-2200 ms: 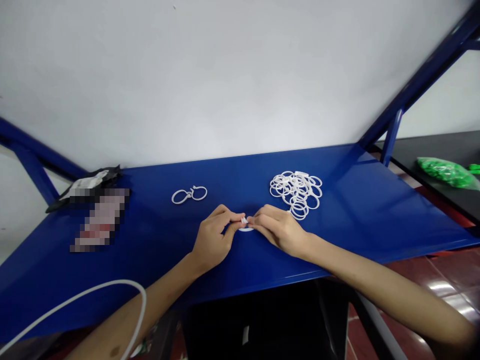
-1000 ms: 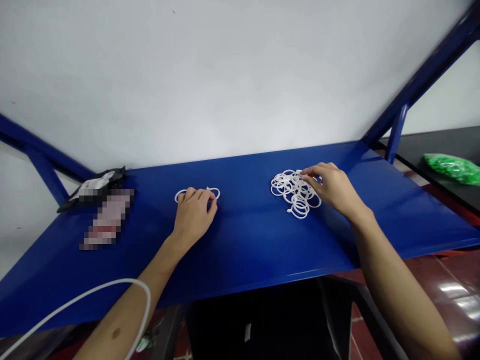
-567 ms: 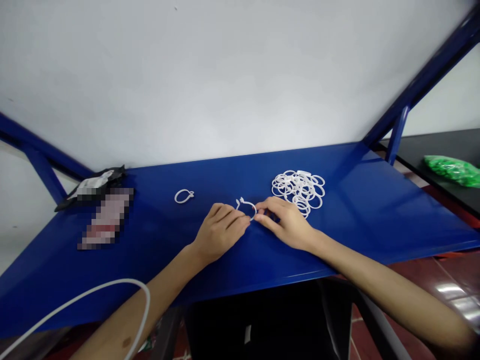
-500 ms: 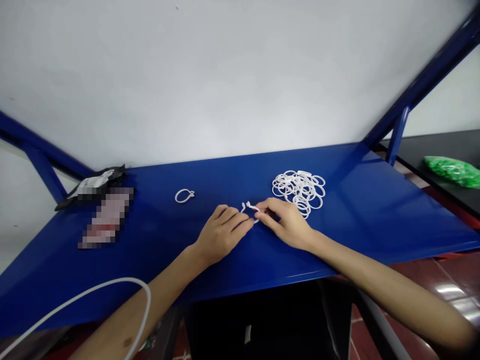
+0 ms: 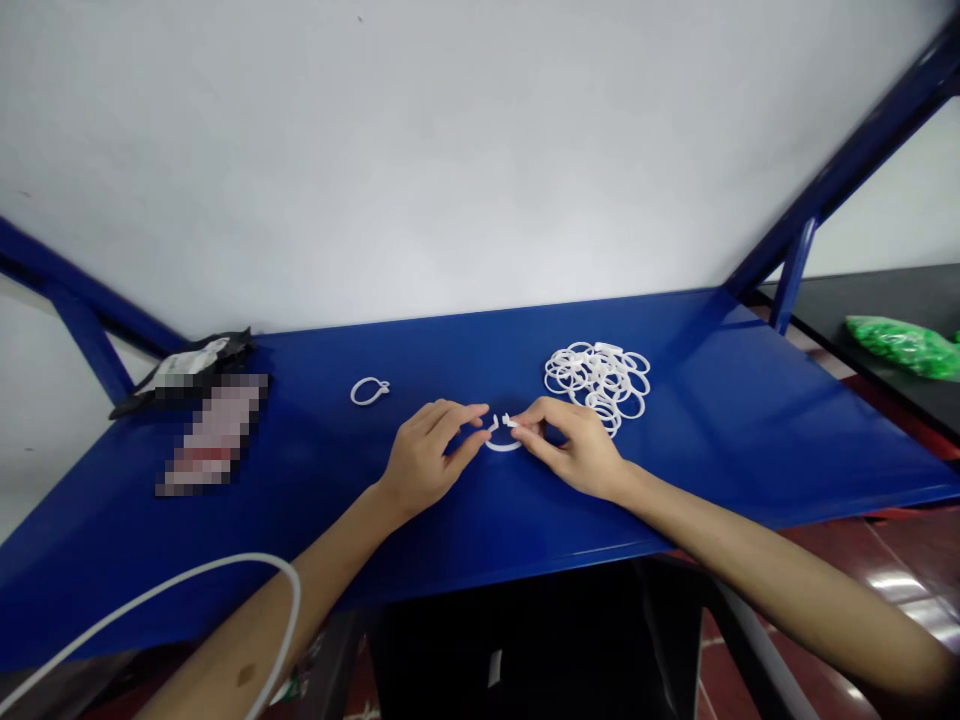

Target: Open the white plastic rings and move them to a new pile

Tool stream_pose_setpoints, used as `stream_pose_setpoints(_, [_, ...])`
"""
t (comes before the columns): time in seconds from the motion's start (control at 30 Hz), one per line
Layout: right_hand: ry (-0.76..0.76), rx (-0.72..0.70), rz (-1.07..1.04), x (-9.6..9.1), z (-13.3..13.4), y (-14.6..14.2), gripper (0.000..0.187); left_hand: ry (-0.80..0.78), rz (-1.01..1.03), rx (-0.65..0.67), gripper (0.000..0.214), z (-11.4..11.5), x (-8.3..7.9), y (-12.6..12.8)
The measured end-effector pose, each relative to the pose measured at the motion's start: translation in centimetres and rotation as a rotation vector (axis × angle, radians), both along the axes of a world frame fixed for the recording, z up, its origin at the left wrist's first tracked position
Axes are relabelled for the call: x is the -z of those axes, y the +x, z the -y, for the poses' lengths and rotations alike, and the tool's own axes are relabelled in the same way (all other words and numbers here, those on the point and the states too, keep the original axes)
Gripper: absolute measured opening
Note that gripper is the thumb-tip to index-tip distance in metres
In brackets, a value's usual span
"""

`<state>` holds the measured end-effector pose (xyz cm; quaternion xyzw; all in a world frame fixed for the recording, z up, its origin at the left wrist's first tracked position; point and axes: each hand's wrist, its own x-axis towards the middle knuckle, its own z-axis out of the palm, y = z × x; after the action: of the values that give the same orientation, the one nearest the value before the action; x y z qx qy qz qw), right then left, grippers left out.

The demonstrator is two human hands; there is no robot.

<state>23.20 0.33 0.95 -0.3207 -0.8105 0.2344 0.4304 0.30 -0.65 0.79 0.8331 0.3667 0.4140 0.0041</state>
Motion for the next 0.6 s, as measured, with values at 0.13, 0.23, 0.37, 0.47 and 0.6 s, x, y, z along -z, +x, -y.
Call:
stream_pose_setpoints(0.13, [0.044, -0.046, 0.026, 0.5, 0.0, -0.1, 0.015, -0.034, 0.026, 0.075, 0.018, 0.1, 0.3, 0.3])
stream_pose_setpoints(0.23, [0.070, -0.078, 0.047, 0.7, 0.1, -0.2, 0.016, -0.023, 0.037, 0.059, 0.017, 0.3, 0.3, 0.7])
stream_pose_setpoints(0.37, [0.152, -0.119, 0.096, 0.7, 0.3, -0.2, 0.015, 0.082, 0.009, 0.076, 0.017, 0.5, 0.5, 1.0])
stream_pose_setpoints(0.47, [0.253, -0.123, 0.203, 0.5, 0.6, -0.1, 0.021, 0.169, -0.020, 0.092, 0.017, 0.7, 1.0, 1.1])
stream_pose_setpoints(0.6, [0.364, -0.140, 0.361, 0.5, 0.9, 0.1, 0.026, 0.277, -0.118, 0.086, 0.016, 0.9, 1.1, 1.3])
